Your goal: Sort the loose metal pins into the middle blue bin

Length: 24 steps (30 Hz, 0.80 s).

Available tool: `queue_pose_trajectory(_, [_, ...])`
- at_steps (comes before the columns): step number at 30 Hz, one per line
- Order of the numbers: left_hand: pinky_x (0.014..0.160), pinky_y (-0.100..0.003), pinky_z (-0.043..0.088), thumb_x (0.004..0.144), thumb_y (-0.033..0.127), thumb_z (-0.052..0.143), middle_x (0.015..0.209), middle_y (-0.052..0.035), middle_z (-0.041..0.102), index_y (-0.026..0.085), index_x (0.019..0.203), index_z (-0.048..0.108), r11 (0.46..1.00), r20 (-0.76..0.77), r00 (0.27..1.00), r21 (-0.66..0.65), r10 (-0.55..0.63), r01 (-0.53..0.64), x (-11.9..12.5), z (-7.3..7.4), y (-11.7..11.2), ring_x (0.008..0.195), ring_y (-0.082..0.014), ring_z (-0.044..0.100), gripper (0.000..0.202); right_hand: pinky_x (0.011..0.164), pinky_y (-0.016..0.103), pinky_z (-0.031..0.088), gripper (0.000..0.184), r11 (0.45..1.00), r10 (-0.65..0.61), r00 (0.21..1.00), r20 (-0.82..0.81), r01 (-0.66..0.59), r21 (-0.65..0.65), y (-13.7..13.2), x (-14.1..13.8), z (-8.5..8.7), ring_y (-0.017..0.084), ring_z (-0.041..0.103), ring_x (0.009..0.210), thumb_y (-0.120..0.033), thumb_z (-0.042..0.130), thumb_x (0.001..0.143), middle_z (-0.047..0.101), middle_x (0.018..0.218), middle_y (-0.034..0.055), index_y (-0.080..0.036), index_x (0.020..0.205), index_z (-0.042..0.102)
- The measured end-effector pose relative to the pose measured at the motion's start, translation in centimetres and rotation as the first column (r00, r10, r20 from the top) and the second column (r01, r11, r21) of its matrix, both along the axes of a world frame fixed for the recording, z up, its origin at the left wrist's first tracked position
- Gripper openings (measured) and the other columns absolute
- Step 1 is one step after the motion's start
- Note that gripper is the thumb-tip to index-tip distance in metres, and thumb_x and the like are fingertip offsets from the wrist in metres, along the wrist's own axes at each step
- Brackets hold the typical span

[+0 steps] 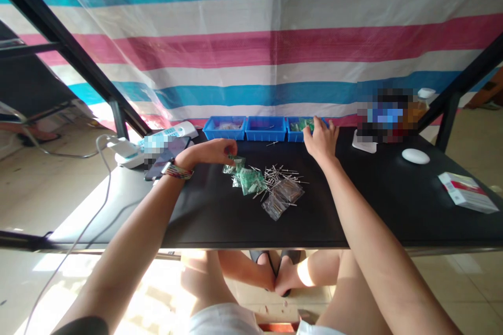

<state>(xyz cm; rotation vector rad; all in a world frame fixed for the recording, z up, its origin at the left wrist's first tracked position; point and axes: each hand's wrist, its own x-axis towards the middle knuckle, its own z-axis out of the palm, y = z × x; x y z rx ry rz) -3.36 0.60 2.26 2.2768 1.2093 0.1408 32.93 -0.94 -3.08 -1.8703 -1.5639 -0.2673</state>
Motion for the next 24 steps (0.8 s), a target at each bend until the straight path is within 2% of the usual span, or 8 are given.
queue_pose_trajectory(3, [0.065,-0.028,0.045,0.066,0.037,0.083,0.077,0.0002,0.064,0.019,0.094,0.065,0.999,0.168,0.985,-0.032,0.049,-0.044,0.1,-0.2,-0.2,0.071,-0.0174,0.059,0.037,0.118,0.068,0.031,0.055,0.997,-0.003,1.000,-0.017,0.005,0.071,0.1,0.2,-0.2,0.044,0.049,0.140,-0.032,0.046,0.100,0.064,0.146,0.0233,-0.010,0.148,0.059])
queue_pose_trajectory(7, [0.061,-0.025,0.043,0.071,0.024,0.075,0.072,0.0033,0.058,0.018,0.102,0.065,0.995,0.397,0.913,-0.037,0.096,-0.089,1.3,-1.0,-0.8,0.065,-0.0130,0.055,0.033,0.114,0.065,0.038,0.048,0.980,0.052,0.998,-0.032,-0.045,0.194,0.2,0.1,0.0,0.042,0.055,0.132,-0.027,0.049,0.097,0.067,0.136,0.0248,-0.010,0.140,0.061])
queue_pose_trajectory(11, [0.065,-0.024,0.047,0.076,0.023,0.077,0.077,0.0018,0.062,0.017,0.111,0.069,0.981,0.522,0.852,0.134,0.052,-0.142,3.5,-1.8,-1.8,0.069,-0.0127,0.059,0.036,0.116,0.061,0.040,0.040,0.917,0.241,0.970,0.019,-0.234,0.323,-0.8,-1.1,1.1,0.038,0.054,0.135,-0.022,0.050,0.096,0.065,0.135,0.0211,-0.015,0.133,0.064])
queue_pose_trajectory(14, [0.069,-0.025,0.050,0.079,0.027,0.081,0.087,-0.0029,0.070,0.016,0.108,0.072,0.955,0.602,0.797,0.208,0.045,-0.211,4.8,-2.0,-2.7,0.076,-0.0141,0.063,0.032,0.113,0.056,0.046,0.031,0.844,0.427,0.904,0.011,-0.403,0.354,-2.0,-2.8,1.9,0.035,0.060,0.127,-0.023,0.053,0.096,0.069,0.127,0.0167,-0.019,0.123,0.068])
queue_pose_trajectory(17, [0.071,-0.026,0.052,0.081,0.034,0.086,0.086,-0.0034,0.071,0.016,0.108,0.073,0.978,0.731,0.682,0.122,0.025,-0.167,5.8,-2.1,-3.4,0.076,-0.0142,0.065,0.035,0.096,0.046,0.058,0.028,0.753,0.642,0.742,-0.193,-0.564,0.338,-3.0,-5.1,2.1,0.029,0.070,0.106,-0.031,0.062,0.095,0.072,0.118,0.0133,-0.022,0.120,0.069])
queue_pose_trajectory(19, [0.070,-0.025,0.052,0.081,0.036,0.087,0.082,-0.0018,0.069,0.015,0.111,0.072,0.992,0.803,0.594,0.032,0.048,-0.124,6.3,-2.1,-3.8,0.073,-0.0133,0.065,0.039,0.080,0.041,0.062,0.036,0.692,0.713,0.548,-0.438,-0.651,0.312,-3.5,-6.5,1.9,0.025,0.072,0.091,-0.039,0.072,0.090,0.074,0.111,0.0107,-0.022,0.122,0.068])
queue_pose_trajectory(22, [0.067,-0.025,0.051,0.077,0.038,0.091,0.079,-0.0009,0.068,0.015,0.105,0.070,0.994,0.859,0.502,-0.065,0.102,-0.090,6.8,-2.0,-4.2,0.070,-0.0128,0.065,0.043,0.068,0.038,0.063,0.044,0.607,0.633,0.243,-0.735,-0.745,0.276,-3.9,-8.1,1.4,0.023,0.073,0.078,-0.049,0.082,0.081,0.076,0.096,0.0067,-0.022,0.114,0.071])
queue_pose_trajectory(24, [0.065,-0.024,0.050,0.071,0.040,0.096,0.075,0.0006,0.066,0.016,0.091,0.065,0.991,0.877,0.464,-0.096,0.126,-0.088,7.1,-2.0,-4.4,0.067,-0.0121,0.063,0.044,0.065,0.039,0.064,0.041,0.568,0.556,0.118,-0.823,-0.777,0.272,-4.1,-8.6,1.4,0.022,0.072,0.070,-0.052,0.085,0.077,0.076,0.087,0.0054,-0.021,0.101,0.073])
